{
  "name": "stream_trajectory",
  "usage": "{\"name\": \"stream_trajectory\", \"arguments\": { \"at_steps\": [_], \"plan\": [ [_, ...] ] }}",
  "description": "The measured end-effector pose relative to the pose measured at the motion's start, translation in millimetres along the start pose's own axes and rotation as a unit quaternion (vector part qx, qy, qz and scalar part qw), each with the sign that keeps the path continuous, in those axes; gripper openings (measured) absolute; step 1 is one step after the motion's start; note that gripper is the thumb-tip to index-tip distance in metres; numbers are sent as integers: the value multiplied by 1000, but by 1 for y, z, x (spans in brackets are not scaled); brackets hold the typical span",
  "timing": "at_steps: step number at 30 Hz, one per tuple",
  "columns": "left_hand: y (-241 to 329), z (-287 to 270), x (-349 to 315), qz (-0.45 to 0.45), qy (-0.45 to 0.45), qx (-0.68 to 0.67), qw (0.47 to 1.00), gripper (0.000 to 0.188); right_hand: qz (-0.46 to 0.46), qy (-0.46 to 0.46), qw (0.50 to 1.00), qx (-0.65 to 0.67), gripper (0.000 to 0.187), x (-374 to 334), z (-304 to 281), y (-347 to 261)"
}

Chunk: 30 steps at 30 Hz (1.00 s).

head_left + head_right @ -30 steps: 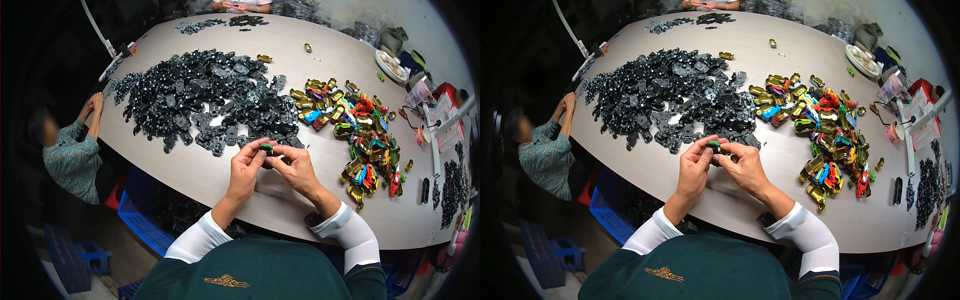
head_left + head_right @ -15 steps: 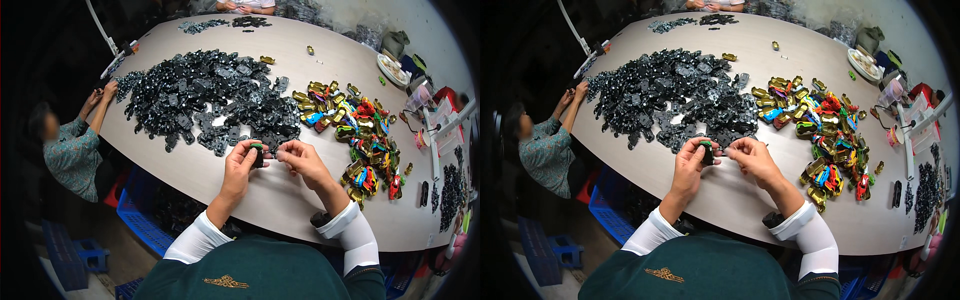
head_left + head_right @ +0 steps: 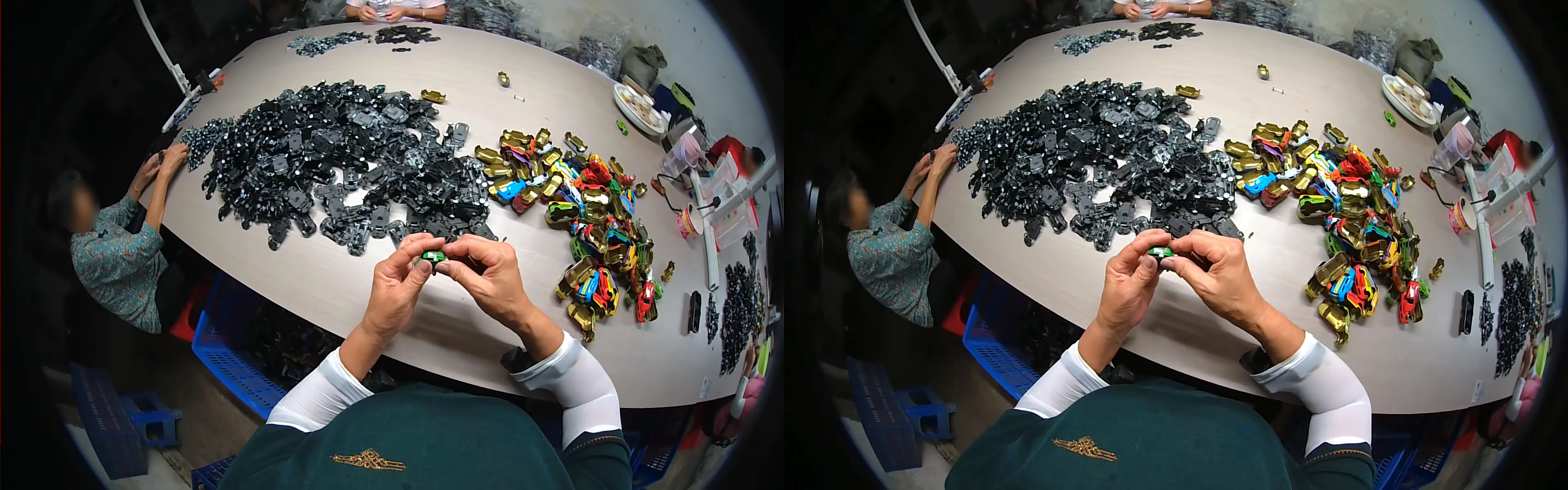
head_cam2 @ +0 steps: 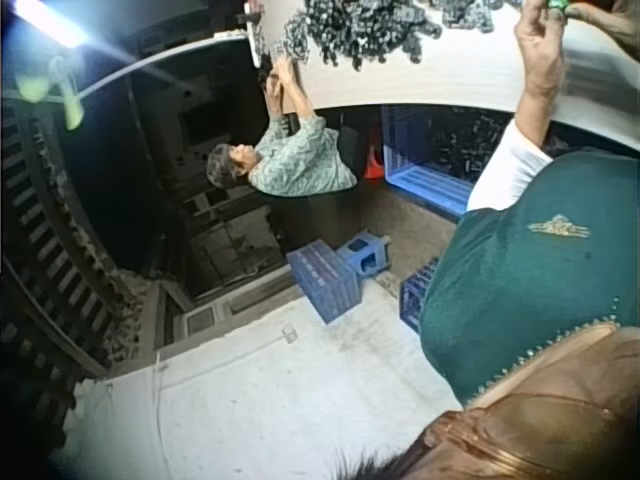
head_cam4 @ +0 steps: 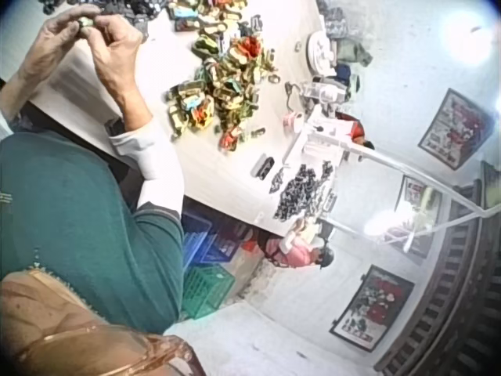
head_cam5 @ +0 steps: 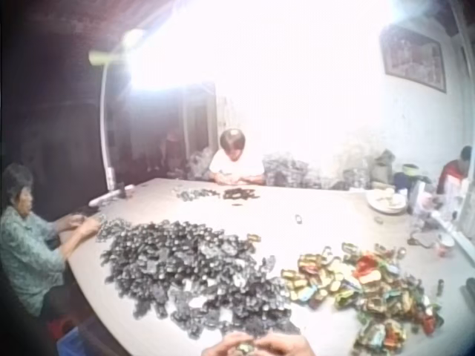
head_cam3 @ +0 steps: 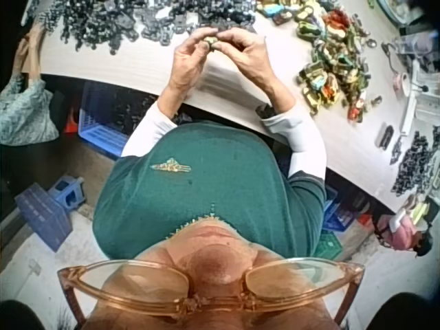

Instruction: The person assembles miniature toy cars by hand at a table. They pick up a black chassis and a colored body, fit the two parts together, and place the completed unit on the table. The process is repeated with different colored bodies throughout the clip.

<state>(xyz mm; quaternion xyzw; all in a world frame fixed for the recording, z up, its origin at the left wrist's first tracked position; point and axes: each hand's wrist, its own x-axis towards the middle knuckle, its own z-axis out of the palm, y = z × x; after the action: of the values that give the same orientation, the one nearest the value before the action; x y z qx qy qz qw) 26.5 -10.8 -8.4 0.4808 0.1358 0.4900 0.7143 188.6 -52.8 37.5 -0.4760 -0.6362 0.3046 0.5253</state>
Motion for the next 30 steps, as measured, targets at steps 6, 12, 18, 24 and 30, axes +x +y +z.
{"name": "stream_trajectory", "arguments": {
  "at_steps": [6, 12, 18, 24, 30],
  "plan": [
    [8, 4, -1, 35, -43, -10, 998, 23, -140, 33, 987, -76, 14, -4, 9, -9],
    [10, 5, 0, 9, -13, -35, 999, 21, -124, 16, 991, -45, 12, -4, 8, 0],
    [9, 3, 4, -50, 46, -86, 994, 18, 54, 7, 990, 133, 22, -4, 8, 8],
    [5, -5, 1, -82, 43, -60, 994, 28, -3, 18, 996, 92, 31, 0, 6, 3],
    [7, 3, 0, -9, 80, 73, 994, 32, -65, 65, 996, 7, 21, -1, 10, 11]
  ]
}}
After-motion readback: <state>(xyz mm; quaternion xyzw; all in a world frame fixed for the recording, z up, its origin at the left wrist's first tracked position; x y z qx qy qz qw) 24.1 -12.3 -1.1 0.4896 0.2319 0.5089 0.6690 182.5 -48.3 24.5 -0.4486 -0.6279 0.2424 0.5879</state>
